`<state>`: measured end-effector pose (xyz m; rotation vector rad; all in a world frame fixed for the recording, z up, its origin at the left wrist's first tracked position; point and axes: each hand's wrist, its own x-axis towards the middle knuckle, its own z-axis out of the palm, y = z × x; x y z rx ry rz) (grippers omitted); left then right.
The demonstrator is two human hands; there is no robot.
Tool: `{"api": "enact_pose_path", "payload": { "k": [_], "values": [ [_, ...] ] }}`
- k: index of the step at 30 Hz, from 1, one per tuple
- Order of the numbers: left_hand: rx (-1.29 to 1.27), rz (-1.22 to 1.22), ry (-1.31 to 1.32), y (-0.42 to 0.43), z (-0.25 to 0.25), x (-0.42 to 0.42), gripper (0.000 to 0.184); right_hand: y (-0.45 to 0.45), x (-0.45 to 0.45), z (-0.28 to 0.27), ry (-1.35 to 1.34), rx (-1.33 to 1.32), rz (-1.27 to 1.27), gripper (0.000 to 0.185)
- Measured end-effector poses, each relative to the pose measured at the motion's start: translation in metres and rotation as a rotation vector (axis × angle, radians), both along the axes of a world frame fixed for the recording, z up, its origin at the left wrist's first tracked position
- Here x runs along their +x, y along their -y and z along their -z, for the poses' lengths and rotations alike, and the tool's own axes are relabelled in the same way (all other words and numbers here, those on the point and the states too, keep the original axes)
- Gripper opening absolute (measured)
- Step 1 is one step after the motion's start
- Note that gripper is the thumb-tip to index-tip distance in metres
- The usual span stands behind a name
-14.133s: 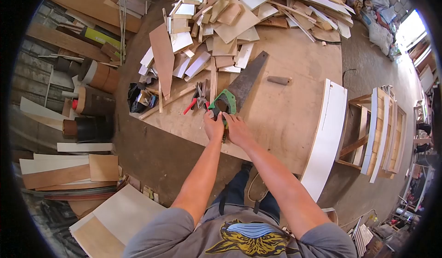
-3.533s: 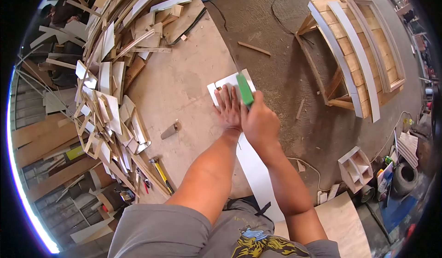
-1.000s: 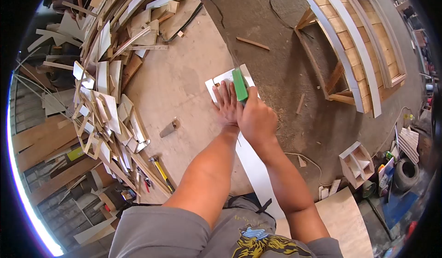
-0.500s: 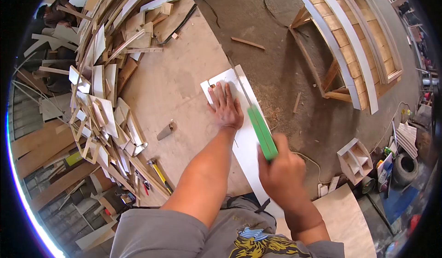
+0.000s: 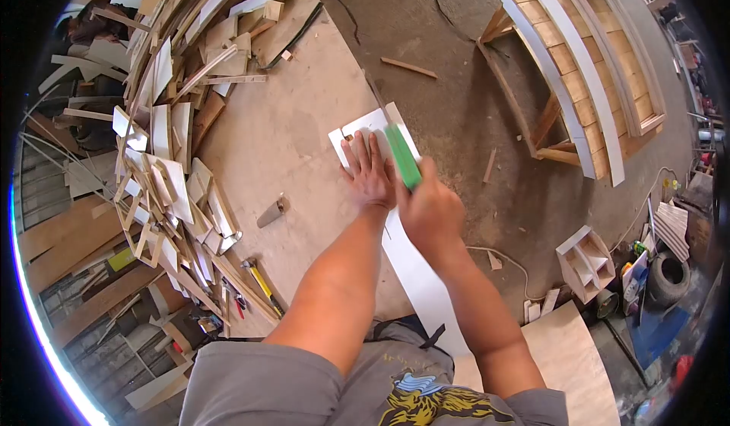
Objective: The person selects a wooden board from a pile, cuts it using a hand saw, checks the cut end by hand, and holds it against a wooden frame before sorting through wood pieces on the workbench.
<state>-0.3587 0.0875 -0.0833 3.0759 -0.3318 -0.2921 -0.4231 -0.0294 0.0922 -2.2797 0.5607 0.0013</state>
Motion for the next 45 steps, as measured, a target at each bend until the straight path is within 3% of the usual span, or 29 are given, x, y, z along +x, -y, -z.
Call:
{"api": "enact_pose_path", "payload": {
  "k": [3,5,8,11,14,17,20,23,26,30,31,33,36,38,45],
  "values": [
    [0.021,-0.002,-0.002,-0.001,0.005,0.000,0.069,-0.004,0.021,0.017,0.070,-0.040,-0.002,0.034],
    [0.024,0.007,-0.017,0.005,0.001,0.004,0.068,0.004,-0.023,-0.037,-0.043,0.000,-0.039,0.035],
    [-0.008,-0.014,-0.009,0.000,-0.005,0.002,0.066,0.004,-0.064,-0.056,0.099,0.059,0.014,0.032],
    [-0.047,0.003,0.038,-0.001,0.001,0.000,0.067,-0.002,0.005,0.017,0.092,0.003,0.008,0.030],
    [-0.030,0.020,0.078,-0.002,0.009,-0.001,0.067,-0.002,0.026,0.019,0.067,-0.013,0.007,0.030],
    [0.010,-0.017,-0.028,0.003,-0.003,0.002,0.067,0.008,-0.039,-0.059,-0.012,-0.032,-0.050,0.035],
    [-0.032,0.017,0.017,0.000,-0.004,0.000,0.067,0.007,-0.039,-0.049,0.025,0.021,-0.018,0.032],
    [-0.029,0.021,0.040,-0.002,0.009,-0.002,0.069,-0.001,0.028,0.023,0.056,0.018,0.012,0.031],
    [-0.030,0.037,0.039,-0.002,0.006,0.000,0.068,0.002,0.005,-0.011,-0.036,-0.004,-0.014,0.031],
    [-0.014,-0.008,0.030,-0.003,0.003,0.000,0.068,0.012,-0.060,-0.062,0.108,0.046,-0.033,0.033],
    [-0.014,-0.011,0.023,-0.002,0.001,0.000,0.068,0.009,-0.041,-0.043,-0.028,0.018,-0.044,0.031],
    [-0.044,-0.005,0.054,0.000,0.005,-0.001,0.067,0.004,0.012,0.024,0.044,0.011,-0.001,0.031],
    [-0.022,0.013,0.027,-0.002,0.007,0.000,0.067,0.003,0.020,0.015,0.063,0.022,-0.022,0.032],
    [-0.001,-0.002,-0.020,0.006,-0.001,0.002,0.068,0.009,-0.026,-0.031,-0.034,0.012,-0.057,0.035],
    [-0.029,-0.028,-0.014,0.003,0.000,0.001,0.069,0.004,0.016,0.026,0.071,0.019,0.005,0.029]
  ]
}}
